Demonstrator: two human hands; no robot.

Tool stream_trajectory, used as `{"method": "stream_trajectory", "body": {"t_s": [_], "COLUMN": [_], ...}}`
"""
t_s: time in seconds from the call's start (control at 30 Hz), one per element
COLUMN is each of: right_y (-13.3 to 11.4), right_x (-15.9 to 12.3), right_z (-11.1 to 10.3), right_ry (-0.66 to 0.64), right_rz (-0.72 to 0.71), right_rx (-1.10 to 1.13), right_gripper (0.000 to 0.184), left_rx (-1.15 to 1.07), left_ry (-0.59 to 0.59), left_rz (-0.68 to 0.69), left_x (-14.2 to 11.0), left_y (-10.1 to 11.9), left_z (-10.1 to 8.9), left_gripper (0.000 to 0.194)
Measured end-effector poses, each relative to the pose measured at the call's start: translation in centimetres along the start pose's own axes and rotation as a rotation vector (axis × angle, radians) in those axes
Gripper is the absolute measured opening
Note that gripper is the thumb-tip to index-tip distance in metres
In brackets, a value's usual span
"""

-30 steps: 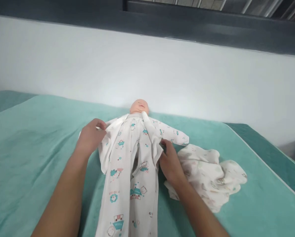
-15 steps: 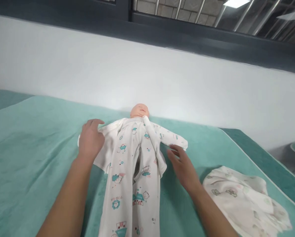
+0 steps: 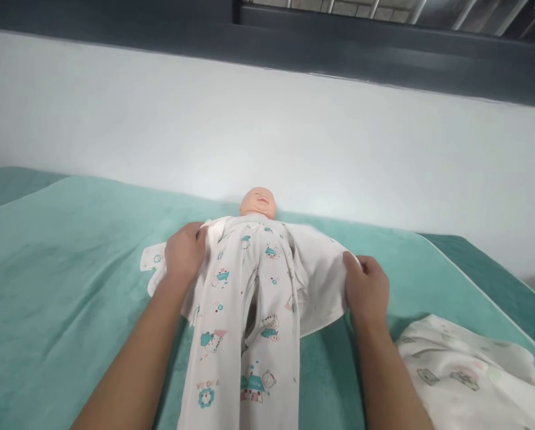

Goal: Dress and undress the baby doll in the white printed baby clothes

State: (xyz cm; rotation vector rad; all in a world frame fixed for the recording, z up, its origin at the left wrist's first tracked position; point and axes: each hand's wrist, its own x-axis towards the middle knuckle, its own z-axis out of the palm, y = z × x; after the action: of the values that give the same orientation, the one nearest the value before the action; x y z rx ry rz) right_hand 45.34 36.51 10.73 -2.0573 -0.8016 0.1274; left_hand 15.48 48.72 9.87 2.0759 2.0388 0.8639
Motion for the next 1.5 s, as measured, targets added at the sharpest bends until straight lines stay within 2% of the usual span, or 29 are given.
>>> {"method": "stream_trajectory", "body": {"t_s": [0.07,0.17,0.23,0.3,0.37,0.43,0.53,0.67,0.8,0.93,1.03,1.13,1.27,1.43,1.5], "right_y": [1.2,1.3,0.3,-1.1,-2.7,-4.6,-8.4,-14.5,-18.8,-20.4,-20.9,-21.5,-21.8,-20.7,-20.2], "right_x": [0.9,0.0,-1.8,-3.7,-5.2,-5.9,-5.7,-5.3,-5.2,-5.0,-4.7,-4.0,-3.4,-5.0,-5.6], "right_z": [0.2,1.7,2.7,3.3,3.4,3.4,4.3,8.1,11.7,12.4,11.7,11.0,11.1,13.4,14.1], "right_ry": [-0.014,0.016,0.078,0.054,-0.070,-0.208,-0.389,-0.562,-0.823,-0.998,-1.032,-1.010,-0.981,-1.088,-1.111], "right_rz": [-0.028,-0.270,-0.484,-0.633,-0.702,-0.733,-0.812,-1.018,-1.082,-1.083,-1.070,-1.021,-0.931,-1.150,-1.171], "right_rx": [-0.106,-0.157,-0.121,-0.030,0.107,0.205,0.156,-0.213,-0.671,-0.820,-0.862,-0.881,-0.968,-0.860,-0.827], "right_gripper": [0.029,0.029,0.029,0.027,0.026,0.026,0.024,0.023,0.023,0.025,0.031,0.043,0.039,0.018,0.013], "left_rx": [-0.017,-0.051,-0.086,-0.143,-0.183,-0.161,-0.060,0.041,0.121,0.147,0.140,0.106,0.044,0.021,0.015], "left_ry": [-0.008,0.045,0.152,0.209,0.148,0.055,0.014,0.020,0.000,0.000,0.005,-0.024,-0.080,-0.104,-0.112], "left_rz": [-0.108,-0.196,-0.138,0.018,0.195,0.288,0.265,0.179,0.088,0.073,0.053,-0.028,-0.079,-0.076,-0.081], "left_x": [0.3,0.3,0.2,0.1,-0.1,-0.2,-0.4,-0.6,-0.4,-0.3,-0.3,-0.3,-0.2,-0.2,-0.1], "left_y": [-0.5,-1.0,-0.7,-0.1,0.6,1.2,1.4,1.2,0.7,0.5,0.5,0.5,0.5,0.7,0.6], "left_z": [-0.4,-0.8,-0.8,-0.6,-0.2,0.4,0.8,0.7,0.7,0.9,0.7,0.1,-0.4,-0.3,-0.2], "left_gripper": [0.036,0.035,0.036,0.039,0.036,0.034,0.035,0.037,0.039,0.040,0.040,0.040,0.041,0.036,0.035]}}
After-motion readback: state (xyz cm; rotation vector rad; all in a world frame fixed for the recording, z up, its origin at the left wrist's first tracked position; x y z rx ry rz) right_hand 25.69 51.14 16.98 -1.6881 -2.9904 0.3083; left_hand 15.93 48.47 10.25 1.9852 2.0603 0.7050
